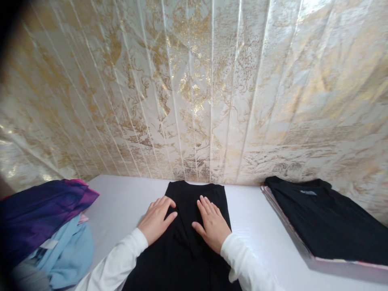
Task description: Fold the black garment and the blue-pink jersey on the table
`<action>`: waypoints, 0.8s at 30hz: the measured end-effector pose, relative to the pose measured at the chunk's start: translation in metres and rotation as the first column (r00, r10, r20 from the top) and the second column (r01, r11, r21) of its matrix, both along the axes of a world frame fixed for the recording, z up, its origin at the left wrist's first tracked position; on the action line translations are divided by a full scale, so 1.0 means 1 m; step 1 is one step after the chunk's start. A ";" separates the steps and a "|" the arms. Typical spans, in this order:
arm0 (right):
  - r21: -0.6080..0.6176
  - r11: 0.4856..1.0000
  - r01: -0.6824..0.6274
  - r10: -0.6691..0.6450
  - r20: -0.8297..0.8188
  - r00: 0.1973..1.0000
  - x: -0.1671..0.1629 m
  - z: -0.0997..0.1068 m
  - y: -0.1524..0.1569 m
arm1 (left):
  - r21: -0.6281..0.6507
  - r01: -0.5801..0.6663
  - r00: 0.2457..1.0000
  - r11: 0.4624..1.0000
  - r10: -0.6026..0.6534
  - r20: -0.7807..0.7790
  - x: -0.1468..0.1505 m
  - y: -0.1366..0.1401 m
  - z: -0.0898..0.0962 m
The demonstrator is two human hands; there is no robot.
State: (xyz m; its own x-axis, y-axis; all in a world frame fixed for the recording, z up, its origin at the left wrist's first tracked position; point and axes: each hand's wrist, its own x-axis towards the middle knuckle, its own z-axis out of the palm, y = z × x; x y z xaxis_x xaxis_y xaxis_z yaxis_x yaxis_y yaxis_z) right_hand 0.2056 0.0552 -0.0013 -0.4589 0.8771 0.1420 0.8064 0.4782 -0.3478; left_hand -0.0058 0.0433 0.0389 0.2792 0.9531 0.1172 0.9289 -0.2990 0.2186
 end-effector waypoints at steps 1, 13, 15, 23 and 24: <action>-0.021 0.999 -0.031 0.030 -0.052 0.998 -0.002 0.002 -0.006 | -0.009 0.013 1.000 1.000 -0.013 0.022 -0.001 -0.010 0.002; -0.138 0.969 -0.204 0.154 -0.307 0.939 -0.016 -0.003 -0.029 | -0.001 0.154 0.977 0.988 -0.153 0.149 0.001 -0.040 -0.015; -0.153 0.966 -0.208 0.147 -0.335 0.931 -0.014 -0.003 -0.027 | 0.001 0.187 0.966 0.982 -0.184 0.182 0.002 -0.043 -0.014; -0.191 0.966 -0.174 0.028 -0.592 0.806 0.002 0.003 -0.020 | 0.030 0.270 0.934 0.962 -0.270 0.233 0.013 -0.048 -0.014; -0.165 0.973 -0.164 0.041 -0.571 0.820 0.003 0.007 -0.020 | 0.035 0.275 0.932 0.961 -0.275 0.237 0.014 -0.048 -0.013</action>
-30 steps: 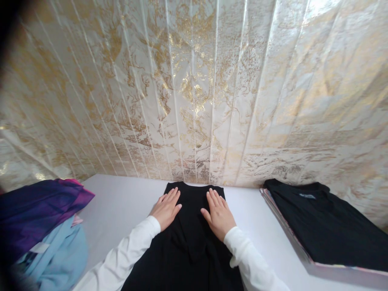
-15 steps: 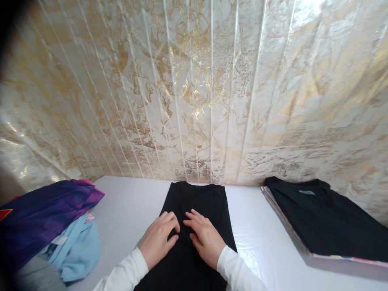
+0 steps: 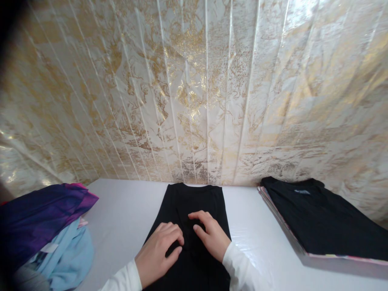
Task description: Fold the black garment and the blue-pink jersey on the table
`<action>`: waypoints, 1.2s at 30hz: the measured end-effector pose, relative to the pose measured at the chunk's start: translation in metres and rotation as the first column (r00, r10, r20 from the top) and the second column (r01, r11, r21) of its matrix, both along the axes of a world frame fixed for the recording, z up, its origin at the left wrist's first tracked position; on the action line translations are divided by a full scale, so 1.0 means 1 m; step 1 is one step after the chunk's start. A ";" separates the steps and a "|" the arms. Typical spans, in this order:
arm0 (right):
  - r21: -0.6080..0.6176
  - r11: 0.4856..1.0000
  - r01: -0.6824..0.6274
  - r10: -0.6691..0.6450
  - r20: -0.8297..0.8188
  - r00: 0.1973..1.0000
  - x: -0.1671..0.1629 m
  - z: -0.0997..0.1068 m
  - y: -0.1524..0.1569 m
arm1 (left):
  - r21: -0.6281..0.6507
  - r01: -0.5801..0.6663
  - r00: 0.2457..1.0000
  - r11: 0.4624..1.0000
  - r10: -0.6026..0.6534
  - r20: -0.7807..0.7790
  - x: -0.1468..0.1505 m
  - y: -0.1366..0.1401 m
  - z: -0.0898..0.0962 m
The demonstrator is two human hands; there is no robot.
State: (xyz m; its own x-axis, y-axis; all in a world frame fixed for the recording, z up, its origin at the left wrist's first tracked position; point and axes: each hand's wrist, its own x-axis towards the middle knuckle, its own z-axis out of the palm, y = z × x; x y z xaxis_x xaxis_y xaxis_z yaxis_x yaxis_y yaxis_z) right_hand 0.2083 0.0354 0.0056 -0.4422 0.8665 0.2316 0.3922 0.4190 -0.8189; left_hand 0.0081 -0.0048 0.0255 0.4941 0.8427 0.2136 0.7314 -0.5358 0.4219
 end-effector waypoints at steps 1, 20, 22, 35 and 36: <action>0.036 0.999 -0.008 0.007 0.028 1.000 0.001 0.004 0.001 | 0.003 0.001 1.000 1.000 -0.001 0.005 0.000 0.000 0.000; 0.156 0.981 -0.118 0.053 0.366 0.929 -0.038 0.030 0.091 | 0.036 0.040 0.999 0.999 -0.041 0.025 0.004 -0.002 -0.008; 0.134 0.987 -0.087 0.043 0.302 0.952 -0.035 0.031 0.095 | 0.029 0.039 0.999 0.999 -0.040 0.028 0.004 -0.001 -0.008; 0.063 0.962 0.265 -0.266 0.002 0.964 0.049 0.022 0.112 | -0.021 -0.124 0.992 0.992 0.124 -0.001 0.003 0.022 -0.001; 0.062 0.948 0.312 -0.313 -0.003 0.950 0.061 0.021 0.115 | -0.023 -0.179 0.984 0.984 0.179 -0.023 0.004 0.030 0.002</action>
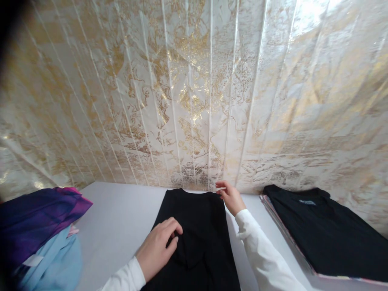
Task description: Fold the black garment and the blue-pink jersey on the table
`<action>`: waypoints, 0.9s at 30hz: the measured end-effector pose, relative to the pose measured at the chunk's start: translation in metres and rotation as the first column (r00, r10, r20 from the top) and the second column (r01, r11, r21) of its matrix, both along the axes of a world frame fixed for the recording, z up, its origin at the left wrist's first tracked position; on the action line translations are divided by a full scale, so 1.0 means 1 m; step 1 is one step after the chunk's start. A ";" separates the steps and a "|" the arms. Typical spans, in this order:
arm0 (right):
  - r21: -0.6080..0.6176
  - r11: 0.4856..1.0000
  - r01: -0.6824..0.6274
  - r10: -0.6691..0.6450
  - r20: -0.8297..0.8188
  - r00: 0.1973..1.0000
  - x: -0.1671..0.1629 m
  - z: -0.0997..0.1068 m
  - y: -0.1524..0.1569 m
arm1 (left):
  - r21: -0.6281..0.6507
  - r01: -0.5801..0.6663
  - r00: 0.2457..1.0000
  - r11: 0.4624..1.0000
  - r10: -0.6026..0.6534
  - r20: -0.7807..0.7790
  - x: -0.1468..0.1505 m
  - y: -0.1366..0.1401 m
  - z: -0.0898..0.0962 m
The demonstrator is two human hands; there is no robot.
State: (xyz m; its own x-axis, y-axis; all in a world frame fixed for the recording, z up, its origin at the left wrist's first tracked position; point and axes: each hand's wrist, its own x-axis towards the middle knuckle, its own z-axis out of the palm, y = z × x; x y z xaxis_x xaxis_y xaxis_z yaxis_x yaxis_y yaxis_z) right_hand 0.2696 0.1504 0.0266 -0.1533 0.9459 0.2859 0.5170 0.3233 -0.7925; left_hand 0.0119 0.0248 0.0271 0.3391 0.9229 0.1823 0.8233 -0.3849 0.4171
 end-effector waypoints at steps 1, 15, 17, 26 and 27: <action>-0.001 0.999 0.039 -0.039 0.002 0.999 0.010 -0.002 0.002 | -0.002 -0.056 0.998 0.998 0.055 -0.024 0.001 0.009 0.002; 0.074 0.997 0.035 -0.057 0.329 0.943 0.002 -0.036 0.020 | 0.017 -0.246 0.961 0.969 0.246 -0.124 0.024 0.060 -0.003; 0.080 0.996 0.050 -0.076 0.376 0.923 0.003 -0.036 0.021 | 0.007 -0.256 0.960 0.967 0.255 -0.113 0.024 0.062 -0.005; 0.135 0.985 0.105 -0.156 0.465 0.871 -0.008 -0.026 0.002 | 0.112 -0.159 0.980 0.981 0.171 -0.104 0.021 0.060 -0.012; 0.146 0.985 0.096 -0.153 0.462 0.874 -0.011 -0.021 -0.005 | 0.129 -0.135 0.984 0.982 0.148 -0.098 0.020 0.060 -0.010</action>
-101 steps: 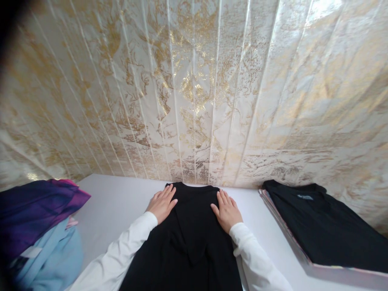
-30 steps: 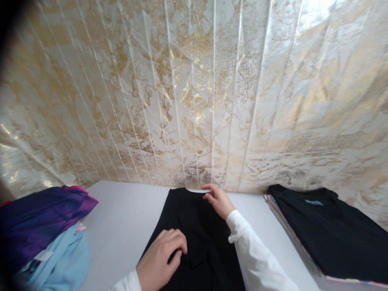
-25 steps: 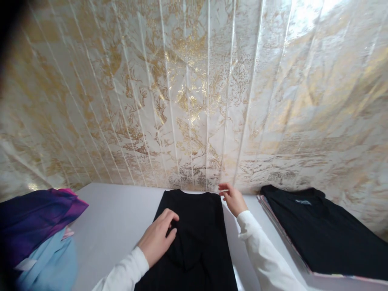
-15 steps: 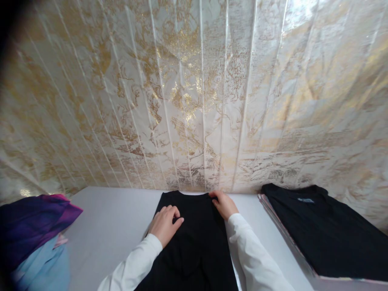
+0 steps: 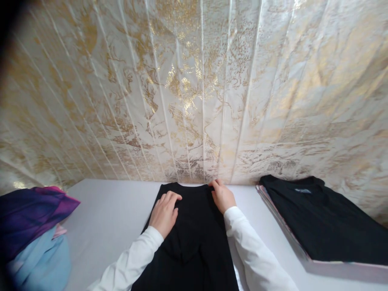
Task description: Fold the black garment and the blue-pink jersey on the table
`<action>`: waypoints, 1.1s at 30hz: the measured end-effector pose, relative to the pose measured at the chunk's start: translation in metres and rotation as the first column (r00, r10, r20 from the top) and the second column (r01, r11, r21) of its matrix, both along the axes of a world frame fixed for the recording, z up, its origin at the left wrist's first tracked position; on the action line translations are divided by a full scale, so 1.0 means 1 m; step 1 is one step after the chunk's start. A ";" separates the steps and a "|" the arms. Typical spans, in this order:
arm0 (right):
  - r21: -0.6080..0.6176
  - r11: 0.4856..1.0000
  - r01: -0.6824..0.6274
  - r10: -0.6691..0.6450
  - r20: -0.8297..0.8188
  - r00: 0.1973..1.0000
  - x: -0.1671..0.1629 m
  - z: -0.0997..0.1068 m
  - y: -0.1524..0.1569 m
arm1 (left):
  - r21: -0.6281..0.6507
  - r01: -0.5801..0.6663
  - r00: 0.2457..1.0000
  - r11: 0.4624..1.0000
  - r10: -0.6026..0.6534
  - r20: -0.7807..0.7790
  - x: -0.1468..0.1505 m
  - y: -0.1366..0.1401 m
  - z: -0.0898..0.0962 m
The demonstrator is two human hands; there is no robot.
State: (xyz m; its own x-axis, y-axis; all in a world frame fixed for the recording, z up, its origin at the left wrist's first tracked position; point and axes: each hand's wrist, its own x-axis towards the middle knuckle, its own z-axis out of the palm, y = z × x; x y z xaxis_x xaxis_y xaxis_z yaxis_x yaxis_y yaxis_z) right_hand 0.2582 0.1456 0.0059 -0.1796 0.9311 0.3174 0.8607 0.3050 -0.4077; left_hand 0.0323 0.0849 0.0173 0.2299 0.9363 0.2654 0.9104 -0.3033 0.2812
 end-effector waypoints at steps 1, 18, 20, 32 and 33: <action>0.008 1.000 -0.015 0.015 -0.002 1.000 -0.004 0.006 -0.009 | 0.011 0.035 0.999 0.999 -0.035 0.004 -0.001 0.000 0.002; 0.053 0.947 -0.318 0.311 0.106 0.944 -0.064 0.004 -0.140 | -0.049 -0.080 0.996 0.996 0.078 -0.034 -0.006 0.014 -0.005; 0.071 0.944 -0.323 0.320 0.056 0.946 -0.063 0.003 -0.144 | -0.057 -0.091 0.996 0.994 0.089 -0.027 -0.006 0.016 -0.005; 0.063 0.973 -0.222 0.224 -0.035 0.974 -0.026 -0.007 -0.105 | -0.013 0.151 0.987 0.988 -0.151 -0.051 0.010 -0.006 0.006; 0.040 0.978 -0.204 0.205 0.000 0.979 -0.020 -0.013 -0.097 | -0.042 0.190 0.980 0.981 -0.192 -0.059 0.014 -0.010 0.005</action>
State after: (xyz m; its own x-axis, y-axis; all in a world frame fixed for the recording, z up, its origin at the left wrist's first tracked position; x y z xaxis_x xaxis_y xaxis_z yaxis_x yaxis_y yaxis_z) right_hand 0.2384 0.0481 -0.0071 -0.3636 0.8615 0.3543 0.7768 0.4903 -0.3951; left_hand 0.0464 0.0749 0.0218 0.4205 0.8822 0.2118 0.8529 -0.4640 0.2392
